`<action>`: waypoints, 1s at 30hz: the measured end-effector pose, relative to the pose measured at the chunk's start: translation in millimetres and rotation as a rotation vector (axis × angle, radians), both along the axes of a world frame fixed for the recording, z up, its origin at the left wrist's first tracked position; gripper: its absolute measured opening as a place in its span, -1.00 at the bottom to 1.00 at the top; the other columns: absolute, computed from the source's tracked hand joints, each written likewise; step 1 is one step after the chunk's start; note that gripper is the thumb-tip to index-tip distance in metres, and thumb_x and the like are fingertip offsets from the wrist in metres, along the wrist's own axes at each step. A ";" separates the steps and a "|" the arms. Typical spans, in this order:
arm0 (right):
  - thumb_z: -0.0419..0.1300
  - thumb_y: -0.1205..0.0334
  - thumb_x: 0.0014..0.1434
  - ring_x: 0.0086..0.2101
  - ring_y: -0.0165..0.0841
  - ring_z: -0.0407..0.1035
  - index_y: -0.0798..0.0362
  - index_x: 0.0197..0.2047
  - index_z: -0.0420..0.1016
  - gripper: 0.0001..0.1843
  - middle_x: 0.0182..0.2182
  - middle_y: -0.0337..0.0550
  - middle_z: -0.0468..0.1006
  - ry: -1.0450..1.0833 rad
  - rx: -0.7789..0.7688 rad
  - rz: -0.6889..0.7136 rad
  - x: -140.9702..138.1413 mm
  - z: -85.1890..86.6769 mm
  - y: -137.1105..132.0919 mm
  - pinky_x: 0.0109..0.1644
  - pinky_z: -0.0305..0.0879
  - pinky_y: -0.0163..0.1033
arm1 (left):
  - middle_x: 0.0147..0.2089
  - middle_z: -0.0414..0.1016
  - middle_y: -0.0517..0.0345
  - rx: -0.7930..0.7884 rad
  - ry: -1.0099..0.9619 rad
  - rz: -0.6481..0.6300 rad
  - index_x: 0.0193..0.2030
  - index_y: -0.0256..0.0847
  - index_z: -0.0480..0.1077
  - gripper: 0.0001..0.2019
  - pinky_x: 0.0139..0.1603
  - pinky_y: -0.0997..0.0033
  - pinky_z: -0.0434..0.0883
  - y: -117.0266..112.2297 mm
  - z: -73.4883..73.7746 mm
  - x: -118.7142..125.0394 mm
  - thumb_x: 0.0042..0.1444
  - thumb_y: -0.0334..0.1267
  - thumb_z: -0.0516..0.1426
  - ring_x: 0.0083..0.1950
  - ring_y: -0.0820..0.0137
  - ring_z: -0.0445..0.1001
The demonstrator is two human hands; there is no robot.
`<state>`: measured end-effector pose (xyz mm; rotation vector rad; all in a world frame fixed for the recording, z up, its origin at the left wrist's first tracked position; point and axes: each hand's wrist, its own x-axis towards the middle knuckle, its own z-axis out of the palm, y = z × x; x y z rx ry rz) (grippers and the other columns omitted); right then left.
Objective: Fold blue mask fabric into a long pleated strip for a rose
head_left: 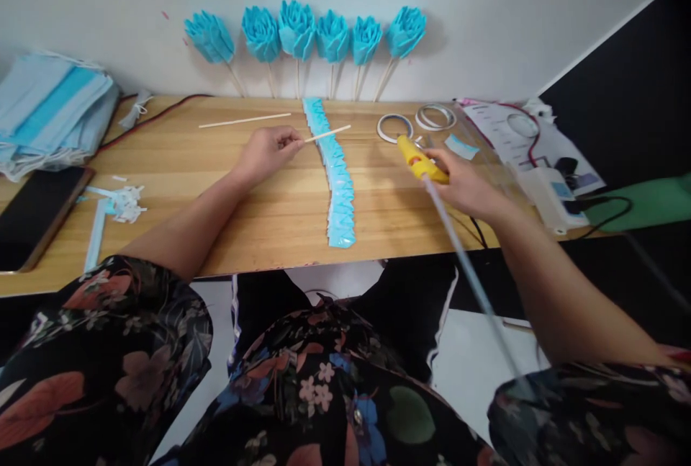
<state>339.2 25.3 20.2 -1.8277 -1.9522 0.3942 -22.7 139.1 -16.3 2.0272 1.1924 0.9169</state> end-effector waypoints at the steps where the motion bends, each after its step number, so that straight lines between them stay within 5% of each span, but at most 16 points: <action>1: 0.26 0.18 0.07 -0.10 -0.04 0.49 -0.02 0.20 0.38 -0.41 -0.03 -0.01 0.59 -0.101 -0.015 0.015 2.1 -3.3 -4.4 -0.04 0.42 0.07 | -0.46 0.39 0.18 -0.001 0.001 -0.005 -0.33 -0.20 0.47 -0.79 -0.41 0.44 0.15 -1.1 0.5 0.5 0.15 -0.11 0.15 -0.42 0.44 0.25; 6: 0.17 0.25 0.13 0.06 0.00 0.45 0.04 0.28 0.35 -0.38 0.12 0.05 0.54 -0.248 -0.033 0.069 6.6 -8.6 -10.2 0.08 0.38 0.08 | -0.46 0.42 0.17 -0.023 0.000 -0.044 -0.31 -0.20 0.48 -0.76 -0.39 0.45 0.17 -4.6 2.0 2.2 0.13 -0.06 0.15 -0.42 0.42 0.28; 16: 0.14 0.17 0.26 0.06 -0.03 0.41 -0.03 0.31 0.38 -0.45 0.04 0.05 0.55 -0.326 0.085 0.167 -5.3 -23.3 16.8 0.14 0.32 0.09 | -0.46 0.40 0.19 -0.045 -0.015 -0.061 -0.32 -0.22 0.48 -0.75 -0.37 0.44 0.16 -9.3 3.1 5.0 0.13 -0.06 0.16 -0.42 0.44 0.26; 20: 0.16 0.12 0.27 0.14 0.00 0.33 -0.10 0.32 0.35 -0.45 0.13 0.01 0.50 -0.320 0.106 0.213 -6.0 -14.5 23.6 0.20 0.26 0.15 | -0.48 0.38 0.20 -0.077 -0.017 -0.048 -0.32 -0.23 0.47 -0.77 -0.39 0.45 0.15 -12.0 6.9 6.4 0.12 -0.08 0.15 -0.44 0.44 0.24; 25: 0.11 0.08 0.31 -0.05 0.00 0.45 -0.11 0.26 0.40 -0.53 -0.07 -0.02 0.60 -0.329 0.105 0.091 -20.1 6.8 -16.9 0.03 0.35 0.11 | -0.48 0.36 0.21 -0.074 -0.048 -0.074 -0.32 -0.23 0.47 -0.77 -0.39 0.46 0.16 -19.3 11.7 11.9 0.12 -0.08 0.15 -0.44 0.46 0.23; 30: 0.08 0.05 0.33 -0.14 -0.06 0.49 -0.03 0.32 0.32 -0.47 -0.14 0.01 0.61 -0.465 -0.046 0.089 -60.9 -2.6 -70.6 -0.21 0.37 -0.08 | -0.50 0.35 0.22 -0.098 -0.070 -0.135 -0.31 -0.22 0.49 -0.75 -0.42 0.47 0.15 -27.6 13.4 18.9 0.13 -0.06 0.17 -0.46 0.47 0.23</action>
